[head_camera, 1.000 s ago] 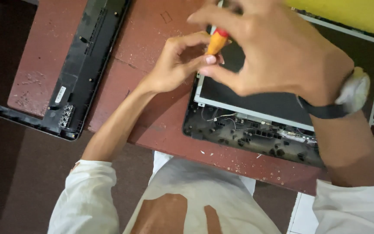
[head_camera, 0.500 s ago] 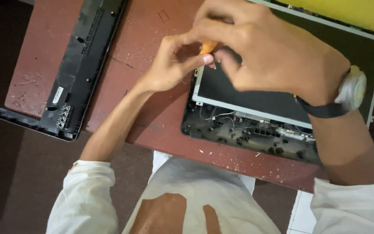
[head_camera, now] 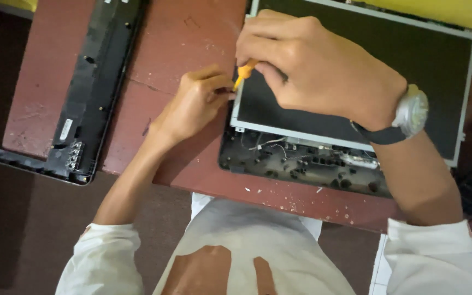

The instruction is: A person is disassembling a laptop computer, removing the screen bezel and disconnecting internal ribbon cables using a screwdriver.

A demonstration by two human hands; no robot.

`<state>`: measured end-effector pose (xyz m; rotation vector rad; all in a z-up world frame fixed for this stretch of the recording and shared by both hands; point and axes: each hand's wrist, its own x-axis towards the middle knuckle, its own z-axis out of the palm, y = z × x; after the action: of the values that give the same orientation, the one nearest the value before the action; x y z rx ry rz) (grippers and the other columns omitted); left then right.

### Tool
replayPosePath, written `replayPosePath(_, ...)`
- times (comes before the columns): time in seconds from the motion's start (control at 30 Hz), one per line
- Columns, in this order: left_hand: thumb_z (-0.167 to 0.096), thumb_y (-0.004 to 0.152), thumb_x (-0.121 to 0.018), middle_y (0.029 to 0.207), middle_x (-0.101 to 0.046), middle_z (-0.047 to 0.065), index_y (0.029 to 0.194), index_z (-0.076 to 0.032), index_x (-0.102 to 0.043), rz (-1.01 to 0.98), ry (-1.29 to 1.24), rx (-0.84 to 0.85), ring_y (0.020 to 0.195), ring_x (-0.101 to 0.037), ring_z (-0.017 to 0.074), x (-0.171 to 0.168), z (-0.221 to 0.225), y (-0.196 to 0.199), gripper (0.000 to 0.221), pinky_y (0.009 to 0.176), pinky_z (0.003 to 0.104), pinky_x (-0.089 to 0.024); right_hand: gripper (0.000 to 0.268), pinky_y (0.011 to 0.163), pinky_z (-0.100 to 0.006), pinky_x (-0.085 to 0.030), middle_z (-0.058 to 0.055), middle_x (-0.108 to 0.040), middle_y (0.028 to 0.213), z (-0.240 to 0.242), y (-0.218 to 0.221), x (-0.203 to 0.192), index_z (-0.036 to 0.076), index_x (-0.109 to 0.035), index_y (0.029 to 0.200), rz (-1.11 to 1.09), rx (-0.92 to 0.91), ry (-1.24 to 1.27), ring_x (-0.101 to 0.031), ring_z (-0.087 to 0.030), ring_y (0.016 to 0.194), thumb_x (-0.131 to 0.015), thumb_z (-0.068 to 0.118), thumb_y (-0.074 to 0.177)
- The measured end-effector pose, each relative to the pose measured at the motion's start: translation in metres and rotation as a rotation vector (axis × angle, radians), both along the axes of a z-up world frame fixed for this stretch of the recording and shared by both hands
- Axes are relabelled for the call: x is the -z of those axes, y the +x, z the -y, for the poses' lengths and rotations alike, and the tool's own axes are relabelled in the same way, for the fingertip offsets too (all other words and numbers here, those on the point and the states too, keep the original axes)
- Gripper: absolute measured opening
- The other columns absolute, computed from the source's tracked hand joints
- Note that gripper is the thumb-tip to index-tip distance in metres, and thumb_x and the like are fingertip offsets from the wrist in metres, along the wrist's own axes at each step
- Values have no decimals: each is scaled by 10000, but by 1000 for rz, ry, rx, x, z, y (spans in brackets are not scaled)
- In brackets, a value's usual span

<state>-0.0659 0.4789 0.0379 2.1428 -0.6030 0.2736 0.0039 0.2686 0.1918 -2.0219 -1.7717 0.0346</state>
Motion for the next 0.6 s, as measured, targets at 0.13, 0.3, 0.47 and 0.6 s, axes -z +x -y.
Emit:
replayPosePath(0.13, 16, 999, -614, 989, -612, 161, 971, 22, -630, 41, 107, -20, 848, -630, 378, -5, 8, -2, 33, 759, 470, -471, 193, 863, -411, -487, -186, -605, 1037, 18, -10, 4, -79, -594, 1024, 31, -41, 105, -579, -352, 979, -536, -230, 918)
replayPosePath(0.3, 139, 920, -717, 978, -659, 149, 983, 24, -669, -59, 6, 36, 888, -642, 277, -5, -3, 5, 139, 777, 373, -502, 172, 857, -411, -500, -226, -585, 1097, 57, -30, 9, -166, -613, 1051, 118, -14, 258, -544, -372, 959, -499, -278, 987)
replayPosePath(0.47, -6, 989, -768, 966, -640, 127, 1029, 8, -657, -143, 139, 3, 822, -585, 226, -1, -10, 10, 119, 742, 360, -447, 136, 838, -478, -556, -301, -646, 1070, 136, -73, 7, -153, -628, 910, 23, 207, 474, -685, -427, 934, -547, -175, 1018)
replayPosePath(0.6, 105, 1038, -638, 1060, -621, 196, 1011, 86, -648, 80, 490, 49, 944, -608, 365, -18, 5, 3, 34, 827, 441, -465, 83, 843, -428, -619, -299, -658, 1124, 223, -130, 44, -141, -659, 974, 10, 401, 521, -702, -379, 943, -701, -187, 920)
